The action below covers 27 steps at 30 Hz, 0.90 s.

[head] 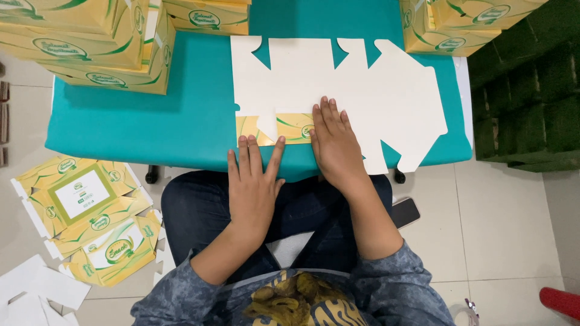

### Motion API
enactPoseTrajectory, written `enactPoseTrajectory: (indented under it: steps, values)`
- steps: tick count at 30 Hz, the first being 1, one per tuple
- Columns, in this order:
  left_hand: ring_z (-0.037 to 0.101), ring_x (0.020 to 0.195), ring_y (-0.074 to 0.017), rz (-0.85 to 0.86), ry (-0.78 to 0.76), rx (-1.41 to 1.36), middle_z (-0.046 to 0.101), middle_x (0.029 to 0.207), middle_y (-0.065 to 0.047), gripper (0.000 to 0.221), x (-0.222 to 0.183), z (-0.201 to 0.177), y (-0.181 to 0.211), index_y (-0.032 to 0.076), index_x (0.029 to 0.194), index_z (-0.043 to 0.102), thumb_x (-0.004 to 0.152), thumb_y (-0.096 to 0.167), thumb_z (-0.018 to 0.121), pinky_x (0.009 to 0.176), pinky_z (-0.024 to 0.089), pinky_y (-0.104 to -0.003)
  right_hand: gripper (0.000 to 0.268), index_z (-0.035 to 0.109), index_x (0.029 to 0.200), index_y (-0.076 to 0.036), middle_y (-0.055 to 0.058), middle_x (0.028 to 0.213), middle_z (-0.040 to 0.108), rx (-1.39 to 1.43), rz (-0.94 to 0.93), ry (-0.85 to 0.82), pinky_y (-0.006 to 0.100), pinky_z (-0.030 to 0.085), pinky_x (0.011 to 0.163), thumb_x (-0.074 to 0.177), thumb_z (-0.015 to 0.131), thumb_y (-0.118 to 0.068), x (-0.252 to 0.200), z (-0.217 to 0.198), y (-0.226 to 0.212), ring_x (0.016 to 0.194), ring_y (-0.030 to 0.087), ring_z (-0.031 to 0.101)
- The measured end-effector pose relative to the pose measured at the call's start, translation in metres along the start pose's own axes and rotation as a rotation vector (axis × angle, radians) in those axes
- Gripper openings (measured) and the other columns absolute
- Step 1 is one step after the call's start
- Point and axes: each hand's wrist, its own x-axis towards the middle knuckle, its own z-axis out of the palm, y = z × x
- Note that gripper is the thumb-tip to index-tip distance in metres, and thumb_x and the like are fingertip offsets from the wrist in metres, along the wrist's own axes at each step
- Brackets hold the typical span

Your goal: Folding flat cardboard templates into finished snack boxes

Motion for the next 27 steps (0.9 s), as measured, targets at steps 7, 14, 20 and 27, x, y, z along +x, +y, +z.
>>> enactPoseTrajectory:
  steps: [7, 14, 20, 27]
  values:
    - [0.043, 0.127, -0.045, -0.066, 0.08, 0.003, 0.051, 0.126, -0.027, 0.08, 0.007, 0.019, 0.01, 0.018, 0.145, 0.04, 0.077, 0.052, 0.067, 0.102, 0.031, -0.063, 0.057, 0.03, 0.145, 0.006, 0.027, 0.152, 0.024, -0.029, -0.171, -0.082, 0.044, 0.008, 0.117, 0.097, 0.037, -0.024, -0.023, 0.005, -0.027, 0.143, 0.036, 0.016]
    - [0.045, 0.125, -0.0433, -0.068, 0.066, 0.028, 0.053, 0.123, -0.024, 0.078, 0.009, 0.007, 0.008, 0.021, 0.14, 0.046, 0.074, 0.054, 0.069, 0.1, 0.033, -0.062, 0.059, 0.035, 0.144, 0.003, 0.025, 0.148, 0.034, -0.172, -0.167, 0.008, 0.047, 0.012, 0.115, 0.095, 0.039, -0.029, -0.036, 0.007, -0.021, 0.14, 0.034, 0.028]
    - [0.044, 0.127, -0.0442, -0.058, 0.024, 0.02, 0.052, 0.125, -0.026, 0.079, 0.007, 0.002, 0.008, 0.021, 0.143, 0.044, 0.075, 0.051, 0.07, 0.102, 0.032, -0.061, 0.061, 0.036, 0.143, 0.005, 0.025, 0.147, 0.035, -0.278, 0.008, -0.019, 0.048, -0.009, 0.116, 0.096, 0.032, -0.034, -0.052, -0.001, 0.008, 0.141, 0.032, 0.028]
    - [0.03, 0.137, -0.0426, -0.009, 0.052, -0.104, 0.045, 0.136, -0.026, 0.078, 0.02, -0.004, 0.015, 0.008, 0.134, 0.05, 0.073, 0.052, 0.069, 0.115, 0.012, -0.059, 0.058, 0.032, 0.142, 0.009, 0.03, 0.148, 0.029, -0.16, -0.097, 0.06, 0.05, 0.0, 0.117, 0.094, 0.037, -0.024, -0.045, 0.012, -0.014, 0.141, 0.035, 0.024]
